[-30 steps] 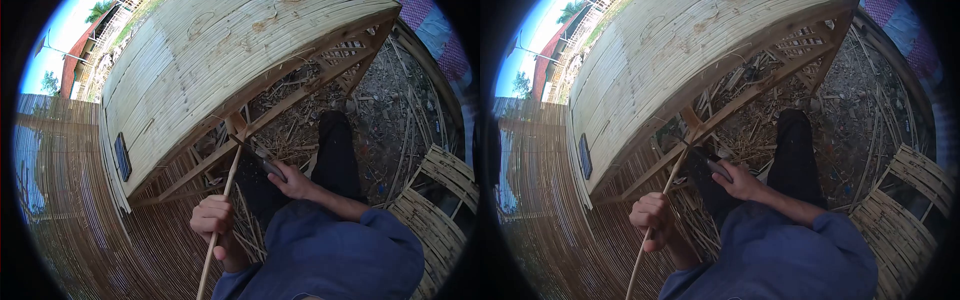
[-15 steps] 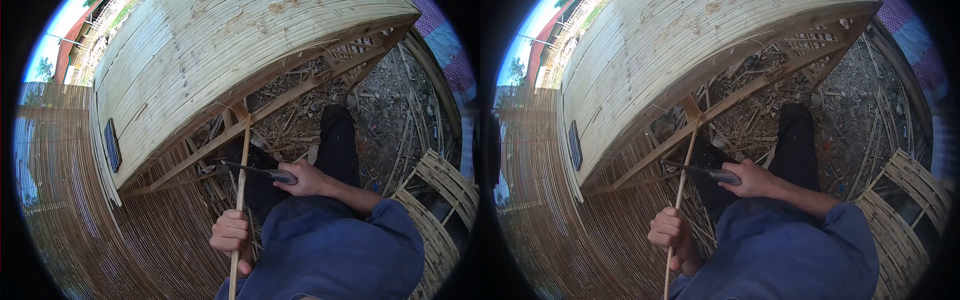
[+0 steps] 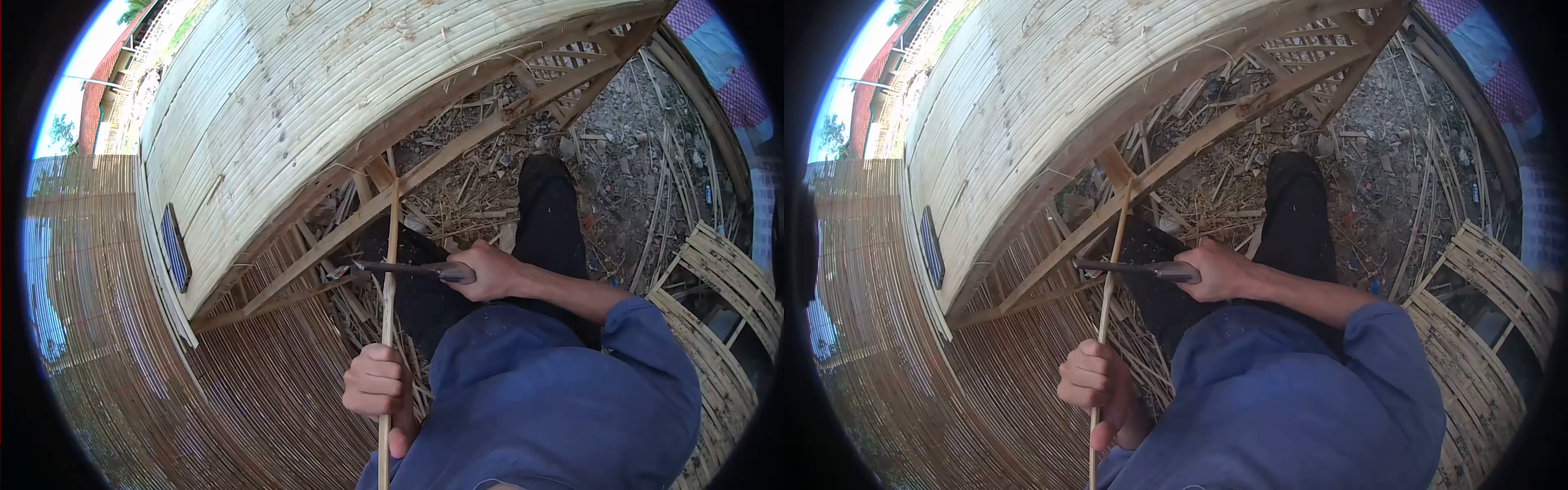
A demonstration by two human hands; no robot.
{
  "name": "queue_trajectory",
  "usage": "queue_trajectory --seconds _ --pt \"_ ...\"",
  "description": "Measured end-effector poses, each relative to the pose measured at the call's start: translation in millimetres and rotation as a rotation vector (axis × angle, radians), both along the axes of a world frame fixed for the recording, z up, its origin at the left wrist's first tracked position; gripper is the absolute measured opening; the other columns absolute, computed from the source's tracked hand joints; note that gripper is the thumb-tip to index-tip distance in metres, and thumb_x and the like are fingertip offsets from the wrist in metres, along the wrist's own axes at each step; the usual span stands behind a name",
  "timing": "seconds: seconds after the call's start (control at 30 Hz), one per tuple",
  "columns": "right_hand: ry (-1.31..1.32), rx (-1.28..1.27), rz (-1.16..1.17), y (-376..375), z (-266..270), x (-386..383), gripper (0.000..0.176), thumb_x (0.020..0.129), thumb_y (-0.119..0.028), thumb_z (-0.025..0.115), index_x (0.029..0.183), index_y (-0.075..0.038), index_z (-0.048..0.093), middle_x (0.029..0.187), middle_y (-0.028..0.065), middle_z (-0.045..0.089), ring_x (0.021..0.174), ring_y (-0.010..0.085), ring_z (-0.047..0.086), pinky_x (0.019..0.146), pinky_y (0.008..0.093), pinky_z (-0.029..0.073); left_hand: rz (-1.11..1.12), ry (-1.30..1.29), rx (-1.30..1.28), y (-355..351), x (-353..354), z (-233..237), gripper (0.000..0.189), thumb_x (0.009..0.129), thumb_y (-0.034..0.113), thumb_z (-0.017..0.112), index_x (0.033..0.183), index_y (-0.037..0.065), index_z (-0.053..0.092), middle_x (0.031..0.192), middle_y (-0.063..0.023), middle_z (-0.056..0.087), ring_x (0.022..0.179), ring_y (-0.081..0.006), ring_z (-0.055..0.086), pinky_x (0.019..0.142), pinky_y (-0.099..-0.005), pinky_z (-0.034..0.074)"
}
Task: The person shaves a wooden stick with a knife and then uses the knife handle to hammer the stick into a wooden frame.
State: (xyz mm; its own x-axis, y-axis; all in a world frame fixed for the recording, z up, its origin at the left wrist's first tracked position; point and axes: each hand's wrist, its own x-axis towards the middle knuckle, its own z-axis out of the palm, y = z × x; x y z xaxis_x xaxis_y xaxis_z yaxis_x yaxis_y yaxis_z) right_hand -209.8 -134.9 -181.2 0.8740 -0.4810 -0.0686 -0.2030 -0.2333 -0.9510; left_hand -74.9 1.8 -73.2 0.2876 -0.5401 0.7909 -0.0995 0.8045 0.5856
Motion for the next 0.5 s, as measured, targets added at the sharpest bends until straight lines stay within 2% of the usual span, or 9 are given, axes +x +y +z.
queue_trajectory --seconds 0.07,0.1,0.2,0.33,0.37,0.47,0.5 --pt "-0.03 -0.055 0.009 -4.9 -20.6 5.3 0.01 0.076 -0.009 0.062 0.072 -0.001 0.06 0.055 0.0154 0.055 0.05 0.0251 0.06 0.05 0.0373 0.043 0.007 0.012 0.004 -0.5 0.9 0.6 0.072 0.08 0.063 0.062 0.042 0.013 0.026 0.036 0.0067 0.018 0.032 -0.0073 0.015 0.043 -0.0255 0.016" --pt "0.016 0.058 -0.109 -8.2 -39.6 12.6 0.012 0.072 -0.011 0.061 0.068 -0.001 0.057 0.053 0.0149 0.056 0.051 0.0303 0.059 0.053 0.0394 0.044 0.02 0.02 0.007 -0.7 0.8 0.7 0.072 0.08 0.063 0.062 0.042 0.013 0.026 0.036 0.0066 0.018 0.032 -0.0074 0.015 0.043 -0.0255 0.016" --pt "0.248 0.108 -0.223 -39.1 -34.5 16.8 0.012 0.073 -0.012 0.06 0.069 -0.001 0.059 0.056 0.0159 0.058 0.055 0.0309 0.062 0.055 0.0409 0.046 0.019 0.016 -0.001 0.5 -1.6 -2.6 0.072 0.079 0.064 0.062 0.043 0.013 0.027 0.036 0.0065 0.018 0.032 -0.0073 0.015 0.042 -0.0254 0.016" --pt "0.09 -0.064 -0.002 -23.1 -0.9 -0.3 0.012 0.072 -0.013 0.06 0.069 -0.001 0.059 0.059 0.0158 0.059 0.057 0.034 0.062 0.057 0.0428 0.047 0.03 0.044 0.004 2.0 0.3 -1.5 0.072 0.078 0.065 0.062 0.043 0.014 0.027 0.036 0.0064 0.017 0.032 -0.0075 0.015 0.042 -0.0254 0.016" --pt "0.046 -0.071 0.082 -20.8 16.2 -5.0 0.013 0.072 -0.012 0.064 0.069 -0.001 0.057 0.056 0.0133 0.056 0.054 0.0321 0.059 0.053 0.0379 0.044 0.037 0.042 0.003 1.9 0.3 -1.5 0.072 0.078 0.066 0.062 0.043 0.014 0.027 0.036 0.0064 0.017 0.032 -0.0076 0.015 0.042 -0.0254 0.016" --pt "0.005 -0.041 0.017 -12.6 -20.5 4.3 0.013 0.071 -0.012 0.063 0.07 0.0 0.057 0.057 0.0148 0.056 0.054 0.0311 0.06 0.053 0.0378 0.044 0.008 0.014 0.003 -1.3 -1.6 -0.4 0.072 0.078 0.066 0.061 0.043 0.013 0.027 0.036 0.0064 0.017 0.032 -0.0074 0.014 0.042 -0.0254 0.015" --pt "0.105 0.217 -0.156 -8.9 -64.3 15.4 0.013 0.07 -0.011 0.062 0.07 0.001 0.058 0.058 0.0172 0.057 0.055 0.0303 0.061 0.054 0.0385 0.045 0.005 0.008 0.032 4.1 -3.7 1.2 0.072 0.078 0.066 0.061 0.043 0.013 0.027 0.036 0.0064 0.017 0.032 -0.0073 0.014 0.042 -0.0254 0.014"
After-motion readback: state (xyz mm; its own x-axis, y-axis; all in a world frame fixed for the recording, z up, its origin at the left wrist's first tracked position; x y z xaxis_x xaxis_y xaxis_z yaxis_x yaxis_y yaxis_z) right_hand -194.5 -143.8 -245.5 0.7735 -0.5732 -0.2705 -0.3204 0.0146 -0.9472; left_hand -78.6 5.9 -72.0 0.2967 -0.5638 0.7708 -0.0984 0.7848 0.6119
